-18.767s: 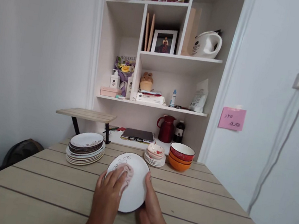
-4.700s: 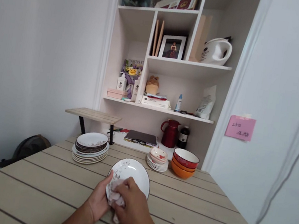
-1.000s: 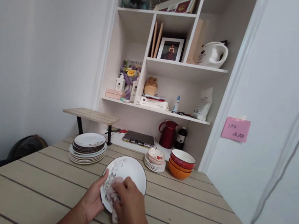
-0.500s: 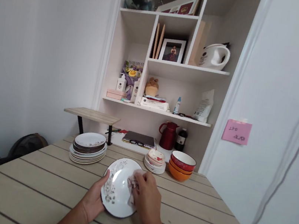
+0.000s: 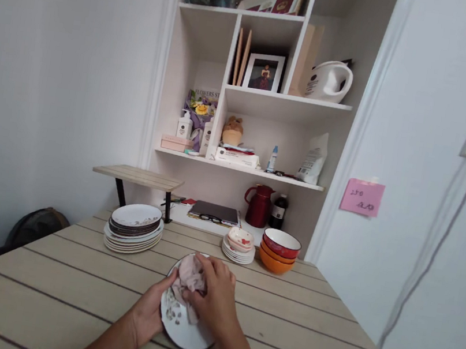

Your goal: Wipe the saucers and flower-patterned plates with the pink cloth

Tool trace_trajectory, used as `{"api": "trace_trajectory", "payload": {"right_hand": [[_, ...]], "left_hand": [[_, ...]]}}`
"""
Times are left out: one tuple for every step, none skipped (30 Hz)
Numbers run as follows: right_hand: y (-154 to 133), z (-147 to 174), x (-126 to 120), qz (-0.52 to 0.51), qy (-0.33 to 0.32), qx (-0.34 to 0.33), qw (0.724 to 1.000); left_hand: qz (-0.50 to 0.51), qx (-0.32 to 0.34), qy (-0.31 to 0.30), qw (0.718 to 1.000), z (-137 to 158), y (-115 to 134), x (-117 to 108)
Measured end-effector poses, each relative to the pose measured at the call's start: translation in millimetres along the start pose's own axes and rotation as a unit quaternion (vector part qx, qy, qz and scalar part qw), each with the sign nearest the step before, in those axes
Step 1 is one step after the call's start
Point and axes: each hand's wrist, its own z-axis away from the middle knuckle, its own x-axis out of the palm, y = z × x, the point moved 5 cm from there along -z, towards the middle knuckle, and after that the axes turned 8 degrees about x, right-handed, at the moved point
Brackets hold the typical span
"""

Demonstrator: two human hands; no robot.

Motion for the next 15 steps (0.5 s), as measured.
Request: {"api": "trace_trajectory", "payload": {"right_hand": [[5, 0, -5, -0.051, -0.007, -0.002, 0.999], [11, 0, -9, -0.107, -0.008, -0.002, 0.994], [17, -1, -14, -0.165, 0.003, 0.005, 0.986], [25, -1, -19, -0.222, 0.028, 0.026, 0.974], [34, -1, -24, -0.275, 0.065, 0.064, 0.957], [45, -1, -26, -0.323, 0.107, 0.117, 0.933], [56, 0, -25, -0.369, 0.141, 0.18, 0.901], [64, 1, -20, -0.417, 0.154, 0.241, 0.862], [69, 3, -11, -0.469, 0.141, 0.294, 0.821], [70, 4, 1, -0.521, 0.105, 0.332, 0.779], [66, 4, 13, -0.57, 0.051, 0.357, 0.738], [60, 6, 25, -0.611, -0.007, 0.37, 0.7], [51, 7, 35, -0.642, -0.062, 0.375, 0.666], [43, 9, 43, -0.667, -0.106, 0.373, 0.636], [34, 10, 48, -0.694, -0.136, 0.359, 0.609]], "left_hand": [[0.006, 0.011, 0.015, 1.0, -1, 3, -3], [0.012, 0.03, 0.036, 0.999, -3, 7, -7], [0.018, 0.053, 0.059, 0.997, -4, 13, -13], [0.023, 0.079, 0.081, 0.993, -5, 19, -18], [0.026, 0.105, 0.1, 0.989, -6, 25, -23], [0.028, 0.128, 0.115, 0.985, -6, 30, -28], [0.029, 0.146, 0.125, 0.981, -6, 35, -32], [0.03, 0.159, 0.131, 0.978, -7, 38, -34], [0.03, 0.171, 0.137, 0.975, -6, 41, -35], [0.029, 0.181, 0.14, 0.973, -6, 43, -35], [0.024, 0.187, 0.14, 0.972, -6, 44, -34], [0.017, 0.19, 0.137, 0.972, -5, 43, -32], [0.007, 0.189, 0.131, 0.973, -5, 42, -29], [-0.003, 0.185, 0.123, 0.975, -4, 40, -25], [-0.012, 0.176, 0.115, 0.978, -3, 38, -22]]}}
